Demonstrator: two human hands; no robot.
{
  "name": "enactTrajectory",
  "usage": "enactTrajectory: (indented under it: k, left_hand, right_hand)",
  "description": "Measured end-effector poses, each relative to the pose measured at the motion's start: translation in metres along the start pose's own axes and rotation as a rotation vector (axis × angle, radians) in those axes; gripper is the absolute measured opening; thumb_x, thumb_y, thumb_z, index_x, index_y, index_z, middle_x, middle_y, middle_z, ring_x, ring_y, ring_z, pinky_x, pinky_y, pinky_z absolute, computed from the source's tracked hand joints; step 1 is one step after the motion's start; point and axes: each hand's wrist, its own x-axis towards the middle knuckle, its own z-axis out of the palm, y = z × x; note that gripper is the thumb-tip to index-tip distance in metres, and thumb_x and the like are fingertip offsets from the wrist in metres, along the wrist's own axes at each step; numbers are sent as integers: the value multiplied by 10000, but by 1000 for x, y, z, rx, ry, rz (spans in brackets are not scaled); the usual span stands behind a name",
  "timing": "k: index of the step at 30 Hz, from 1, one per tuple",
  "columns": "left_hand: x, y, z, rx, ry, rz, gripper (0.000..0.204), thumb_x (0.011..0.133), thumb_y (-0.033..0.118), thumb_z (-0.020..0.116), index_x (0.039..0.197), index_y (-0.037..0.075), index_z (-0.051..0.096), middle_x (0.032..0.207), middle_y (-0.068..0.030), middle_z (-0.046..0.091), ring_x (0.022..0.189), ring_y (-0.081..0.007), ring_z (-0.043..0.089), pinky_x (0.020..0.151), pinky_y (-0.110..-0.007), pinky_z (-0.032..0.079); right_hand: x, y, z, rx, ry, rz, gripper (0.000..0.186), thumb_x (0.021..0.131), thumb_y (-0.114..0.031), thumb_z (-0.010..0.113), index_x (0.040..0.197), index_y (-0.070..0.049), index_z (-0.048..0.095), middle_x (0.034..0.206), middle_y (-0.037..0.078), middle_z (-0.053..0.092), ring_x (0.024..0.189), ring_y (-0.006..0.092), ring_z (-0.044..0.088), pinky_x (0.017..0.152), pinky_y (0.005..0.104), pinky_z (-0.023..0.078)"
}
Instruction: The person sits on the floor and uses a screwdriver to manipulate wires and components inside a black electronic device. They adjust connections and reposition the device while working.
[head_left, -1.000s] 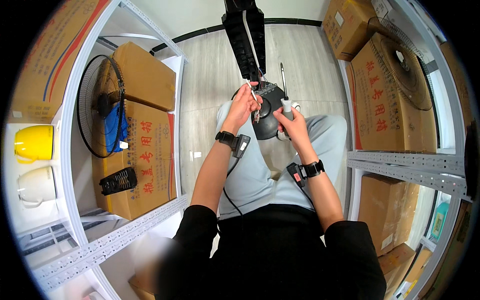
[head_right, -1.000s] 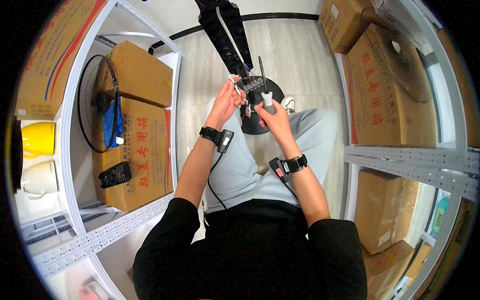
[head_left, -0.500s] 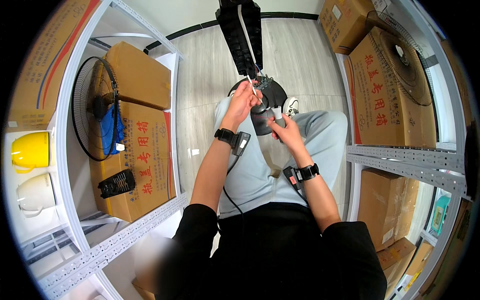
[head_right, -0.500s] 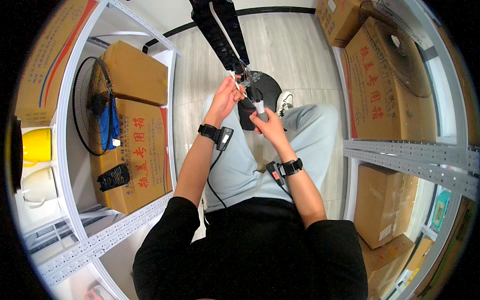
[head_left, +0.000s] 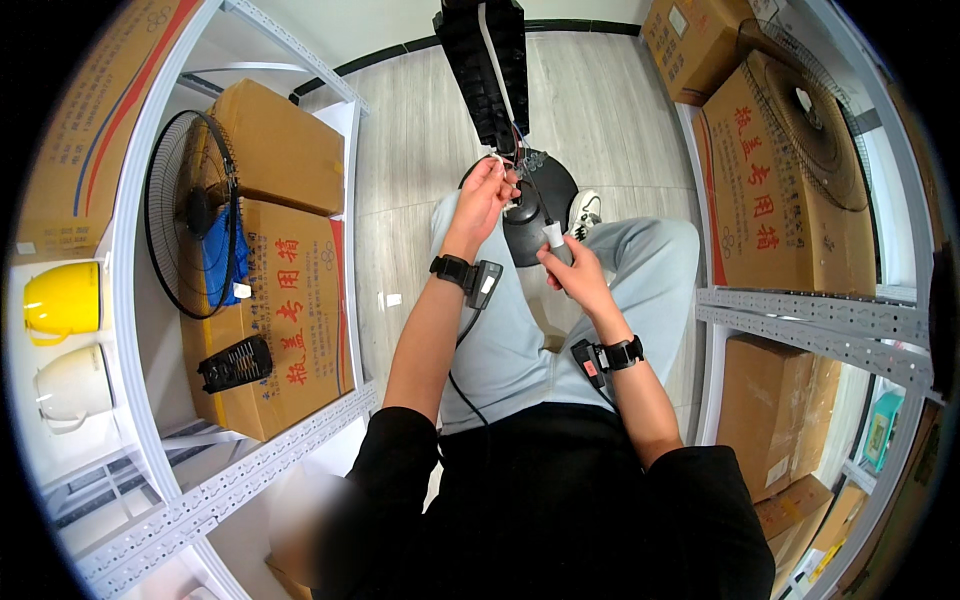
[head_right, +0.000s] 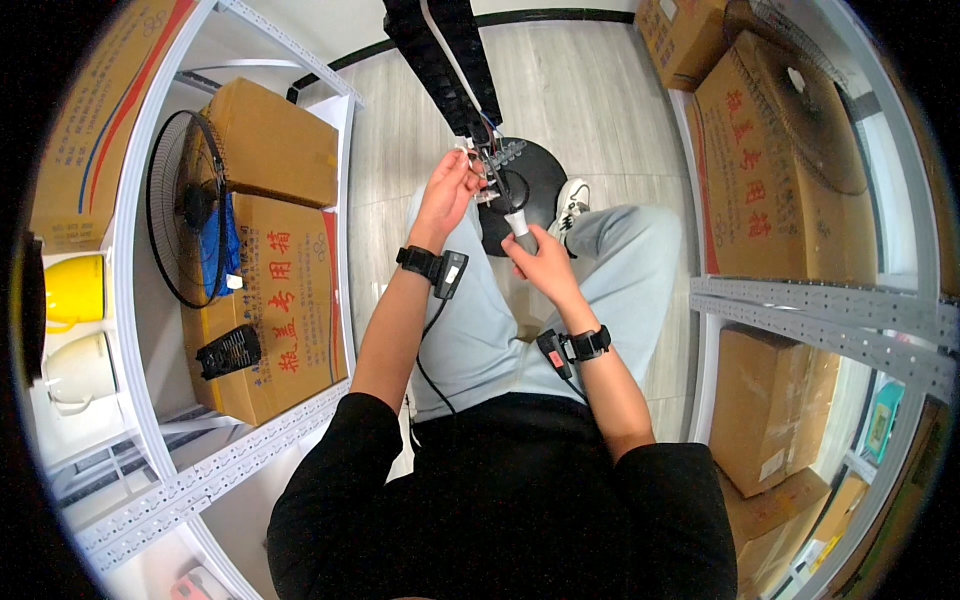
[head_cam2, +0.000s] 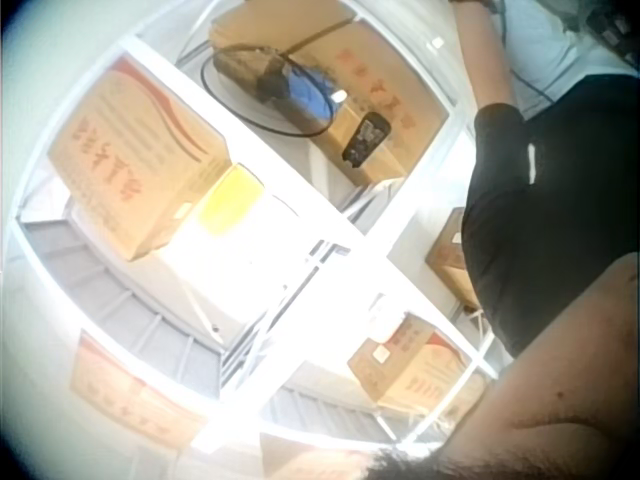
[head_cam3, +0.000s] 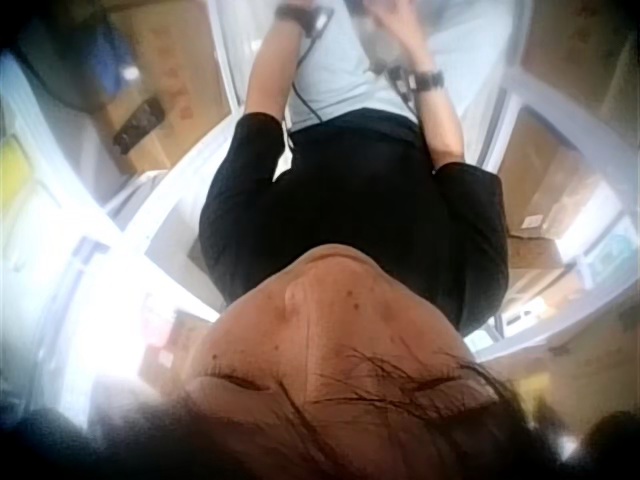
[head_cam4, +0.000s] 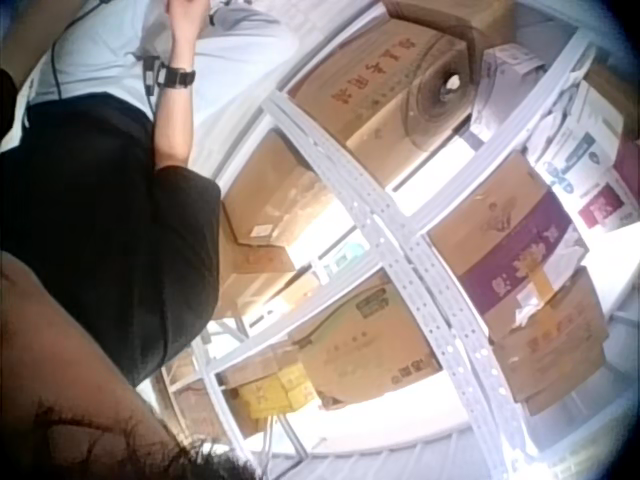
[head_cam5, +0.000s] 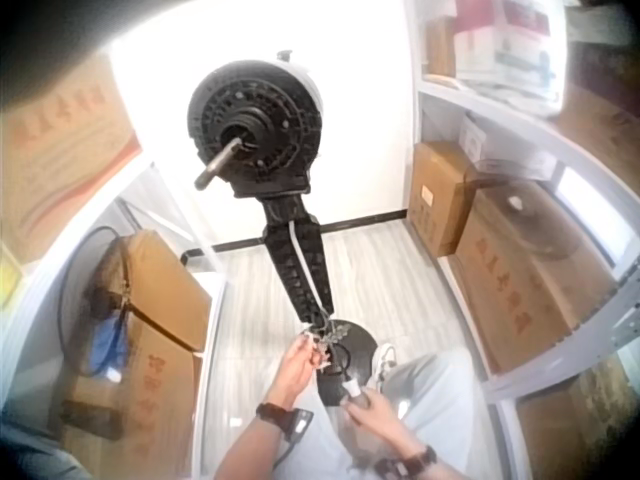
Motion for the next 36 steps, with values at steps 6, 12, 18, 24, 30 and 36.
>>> enactTrajectory:
  k: [6, 12, 18, 24, 30, 36]
  left_hand:
    - [1, -3, -6, 16, -13, -2, 152, 1010, 187, 500, 1084, 60, 537, 942, -56, 602, 756, -131, 563, 797, -344, 516]
    - [-1, 0, 6, 28, 0, 32, 177, 992, 151, 528, 1124, 34, 543, 1088, -128, 629, 949, -217, 639, 886, -389, 524]
    - [-3, 3, 8, 16, -2, 13, 188, 985, 130, 536, 1131, 11, 545, 1100, -147, 631, 998, -261, 651, 920, -406, 531]
    - [-3, 3, 7, 17, -17, 23, 184, 970, 100, 560, 1124, 1, 540, 1096, -150, 636, 995, -270, 656, 912, -389, 536]
    - [-3, 5, 8, 44, -5, 26, 166, 967, 60, 541, 1121, 0, 532, 1135, -171, 630, 1012, -269, 650, 937, -388, 526]
    - [-1, 2, 8, 56, 12, 56, 161, 970, 56, 529, 1123, 6, 529, 1158, -166, 627, 1033, -265, 643, 949, -386, 519]
  right_hand:
    - [-1, -1, 0, -30, -11, 21, 251, 865, -281, 685, 980, -64, 633, 665, -16, 602, 537, 65, 576, 497, 230, 443]
    - [-2, 2, 1, -32, -41, 9, 268, 866, -271, 682, 1013, -56, 622, 692, -14, 607, 544, 66, 586, 496, 227, 456]
    - [-2, 2, 3, -69, -37, 32, 269, 870, -255, 679, 1025, -46, 612, 689, -6, 604, 539, 67, 584, 482, 227, 452]
    - [-2, -1, 2, -16, -62, 75, 288, 878, -263, 683, 1040, -42, 595, 666, -16, 583, 539, 66, 582, 466, 228, 452]
    - [-7, -10, 1, 33, -9, 2, 346, 891, -247, 679, 1118, -25, 541, 805, 15, 595, 575, 73, 600, 463, 222, 470]
    - [-10, -26, -13, 113, -49, 55, 376, 912, -226, 651, 1203, -13, 546, 901, 35, 605, 675, 78, 624, 482, 220, 490]
